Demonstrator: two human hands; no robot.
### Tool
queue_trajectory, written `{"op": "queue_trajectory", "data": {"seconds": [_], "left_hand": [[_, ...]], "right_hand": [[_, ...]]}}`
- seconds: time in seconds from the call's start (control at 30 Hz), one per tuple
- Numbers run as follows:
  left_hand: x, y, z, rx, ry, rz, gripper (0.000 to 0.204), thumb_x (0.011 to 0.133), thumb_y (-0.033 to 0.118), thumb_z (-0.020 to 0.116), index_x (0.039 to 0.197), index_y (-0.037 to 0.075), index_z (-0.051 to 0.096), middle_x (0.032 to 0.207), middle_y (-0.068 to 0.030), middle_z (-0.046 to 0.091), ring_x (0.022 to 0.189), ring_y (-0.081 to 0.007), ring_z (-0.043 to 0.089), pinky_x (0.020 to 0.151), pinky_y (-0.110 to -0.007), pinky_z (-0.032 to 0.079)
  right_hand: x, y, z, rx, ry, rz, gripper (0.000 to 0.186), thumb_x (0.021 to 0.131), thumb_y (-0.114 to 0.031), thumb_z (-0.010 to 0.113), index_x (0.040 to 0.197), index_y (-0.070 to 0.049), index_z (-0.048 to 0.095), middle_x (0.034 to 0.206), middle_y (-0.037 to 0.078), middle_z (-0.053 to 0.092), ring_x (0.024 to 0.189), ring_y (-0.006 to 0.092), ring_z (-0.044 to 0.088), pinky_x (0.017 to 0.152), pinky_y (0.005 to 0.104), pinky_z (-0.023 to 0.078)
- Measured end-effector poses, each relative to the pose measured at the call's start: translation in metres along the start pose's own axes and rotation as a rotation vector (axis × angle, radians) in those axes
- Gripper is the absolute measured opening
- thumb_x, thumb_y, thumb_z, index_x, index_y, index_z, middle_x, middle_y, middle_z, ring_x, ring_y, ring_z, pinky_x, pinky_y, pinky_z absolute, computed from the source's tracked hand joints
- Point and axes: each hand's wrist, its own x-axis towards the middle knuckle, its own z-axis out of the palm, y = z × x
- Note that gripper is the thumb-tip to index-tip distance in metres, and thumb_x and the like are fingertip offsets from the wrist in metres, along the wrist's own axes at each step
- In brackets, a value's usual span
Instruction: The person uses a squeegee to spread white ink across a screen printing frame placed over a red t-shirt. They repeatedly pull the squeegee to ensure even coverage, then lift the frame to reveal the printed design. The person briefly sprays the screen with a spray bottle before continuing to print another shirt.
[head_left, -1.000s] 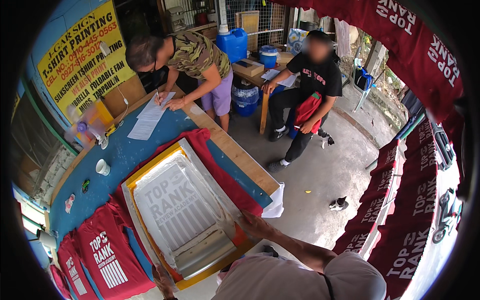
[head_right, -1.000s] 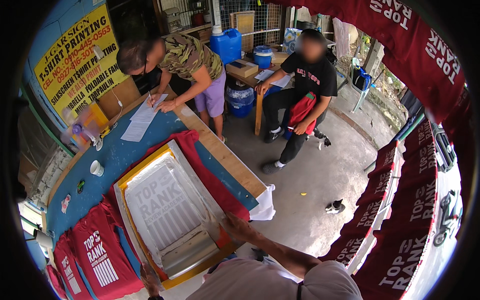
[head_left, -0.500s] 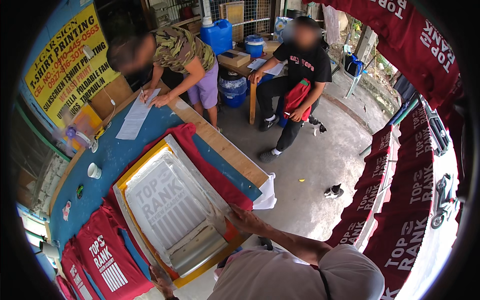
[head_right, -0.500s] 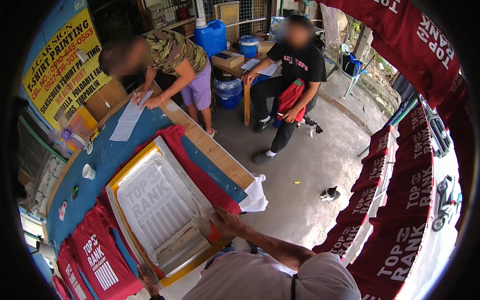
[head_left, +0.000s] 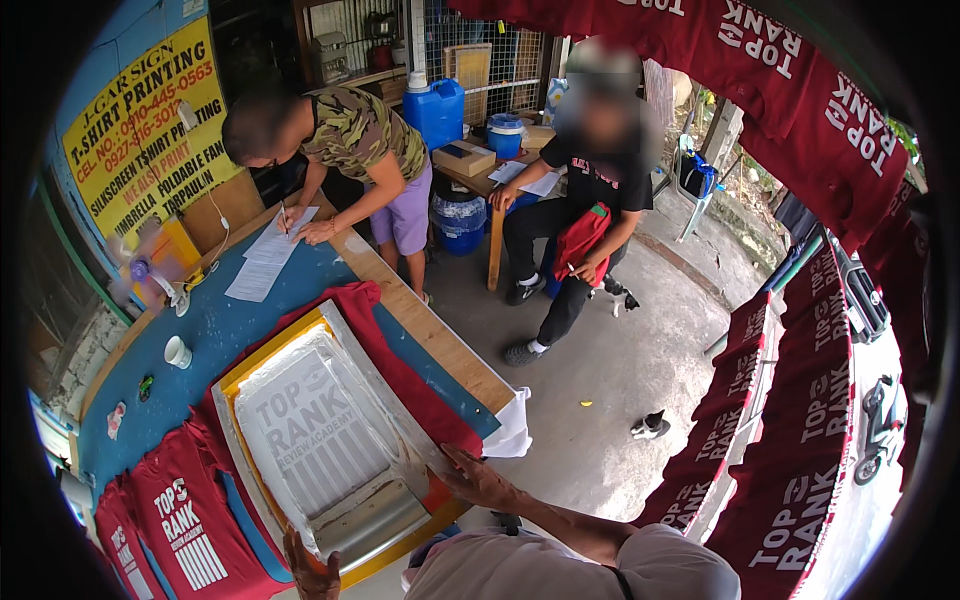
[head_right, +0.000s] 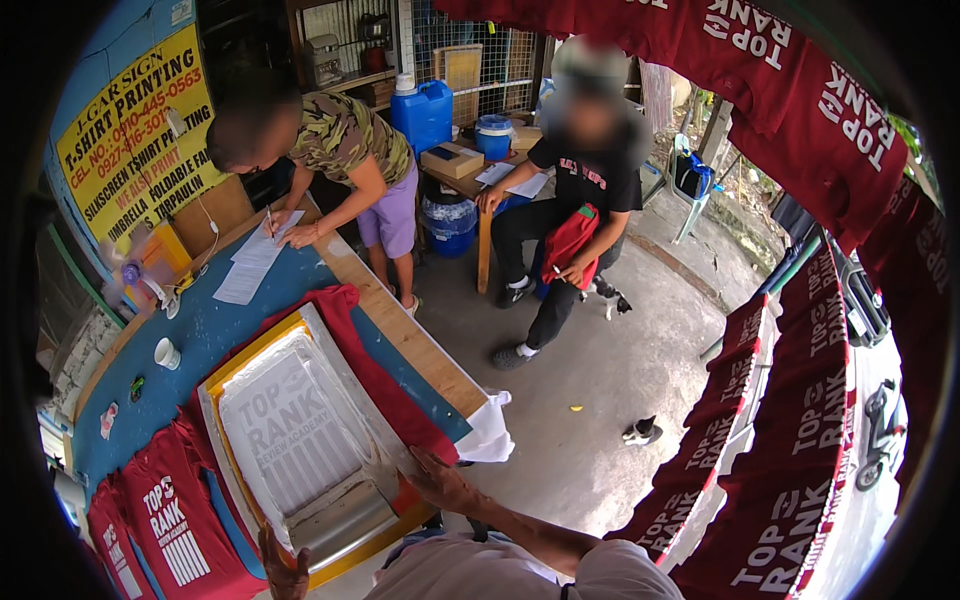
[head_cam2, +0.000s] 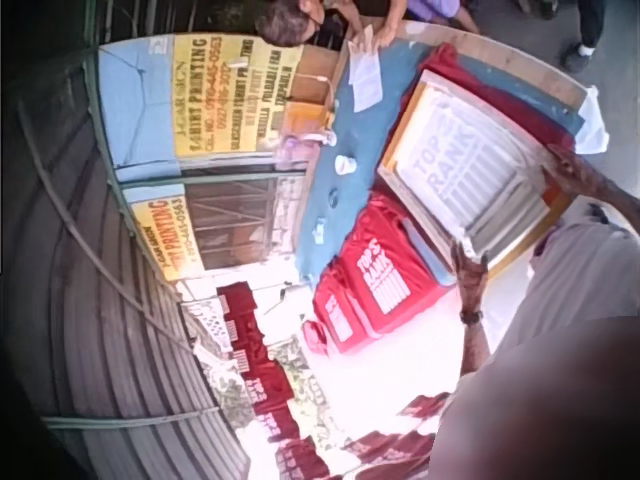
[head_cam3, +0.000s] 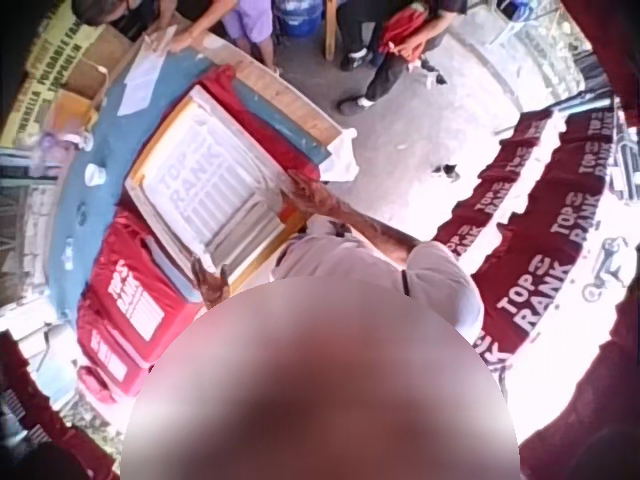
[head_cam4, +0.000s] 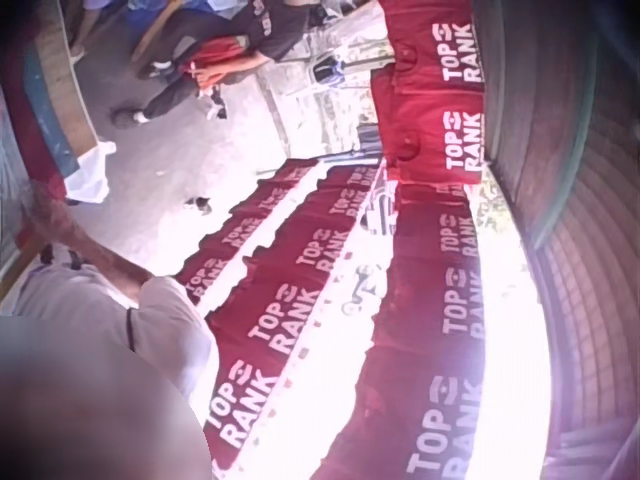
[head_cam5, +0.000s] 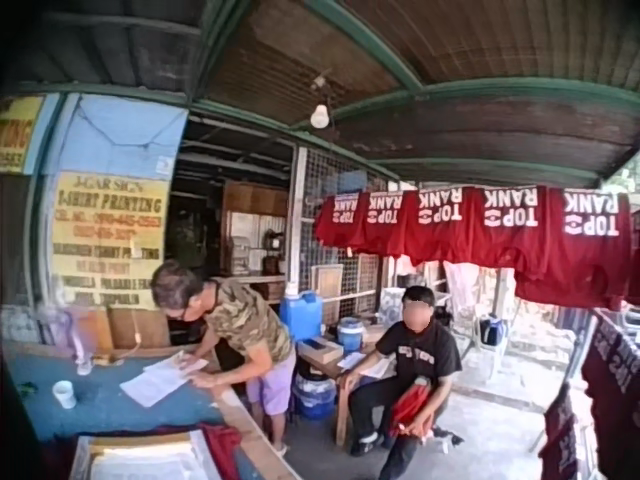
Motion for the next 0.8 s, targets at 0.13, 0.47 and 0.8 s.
{"op": "queue_trajectory", "data": {"seconds": [0.13,0.47,0.8], "left_hand": [[0.013,0.052,0.012,0.173,-0.33,0.251,0.086,0.099,0.033,0.085,0.168,0.003,0.042,0.161,-0.0238,0.054,0.151,-0.0399,0.05,0.124,-0.051,0.045],[0.053,0.062,0.034,0.134,-0.479,0.431,0.077,0.077,0.009,0.078,0.149,0.001,0.052,0.141,-0.0242,0.056,0.134,-0.0467,0.057,0.114,-0.055,0.049],[0.098,0.069,0.032,0.085,-0.226,0.278,0.06,0.077,0.0,0.07,0.135,0.013,0.073,0.117,-0.0145,0.072,0.104,-0.0405,0.072,0.095,-0.053,0.06]], "right_hand": [[-0.006,-0.028,-0.016,-0.126,-0.146,0.189,0.098,0.102,-0.03,0.082,0.176,-0.005,0.022,0.167,0.03,0.046,0.152,0.049,0.049,0.119,0.0522,0.05],[-0.003,-0.039,-0.024,-0.063,-0.386,0.106,0.122,0.098,-0.031,0.087,0.178,-0.008,-0.002,0.161,0.037,0.051,0.142,0.05,0.06,0.12,0.0527,0.047],[-0.001,-0.032,-0.021,-0.05,-0.427,0.151,0.135,0.095,-0.038,0.09,0.177,-0.009,-0.012,0.151,0.04,0.058,0.138,0.0479,0.063,0.119,0.0519,0.048]]}}
